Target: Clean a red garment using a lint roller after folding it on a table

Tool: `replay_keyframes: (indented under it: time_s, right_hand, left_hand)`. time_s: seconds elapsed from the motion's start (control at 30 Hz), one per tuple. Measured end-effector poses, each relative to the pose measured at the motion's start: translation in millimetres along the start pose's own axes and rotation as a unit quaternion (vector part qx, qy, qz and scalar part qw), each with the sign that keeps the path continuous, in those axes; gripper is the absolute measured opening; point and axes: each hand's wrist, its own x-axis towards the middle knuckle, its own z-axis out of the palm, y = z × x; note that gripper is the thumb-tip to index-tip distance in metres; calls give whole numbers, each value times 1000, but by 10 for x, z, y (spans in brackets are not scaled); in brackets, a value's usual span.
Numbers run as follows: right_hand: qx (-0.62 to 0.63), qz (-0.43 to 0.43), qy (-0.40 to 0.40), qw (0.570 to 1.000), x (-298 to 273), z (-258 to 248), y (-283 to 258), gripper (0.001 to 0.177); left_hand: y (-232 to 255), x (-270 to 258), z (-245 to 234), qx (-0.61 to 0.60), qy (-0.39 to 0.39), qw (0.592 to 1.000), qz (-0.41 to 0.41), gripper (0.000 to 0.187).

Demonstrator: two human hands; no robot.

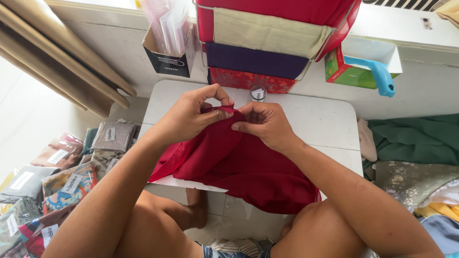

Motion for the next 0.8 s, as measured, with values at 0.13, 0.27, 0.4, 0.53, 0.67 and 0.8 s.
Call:
replay_keyframes:
  time_s: [0.13, 0.27, 0.4, 0.53, 0.67, 0.8]
  right_hand:
    - [20, -15, 7, 1000, -42, 50, -115, 23]
    - [24, -2, 19, 1000, -64, 11, 2, 27]
    - [17, 14, 8, 1000, -68, -19, 146, 27]
    - [16, 70, -53, 996, -81, 118, -87, 22]
    - [-36, 75, -115, 990, -55, 97, -13, 15]
    - [-105, 46, -183, 976, -77, 132, -133, 20]
  left_hand:
    - [-99, 34, 7, 24, 12, 999, 22, 18]
    - [-52, 28, -26, 44, 31, 999, 8, 22]
    - [36, 7, -33, 77, 28, 996, 24, 14]
    - [192, -75, -103, 71, 59, 994, 55, 13]
    - [362, -100, -176, 115, 98, 977, 148, 12]
    - [504, -170, -270, 149, 206, 947, 197, 14]
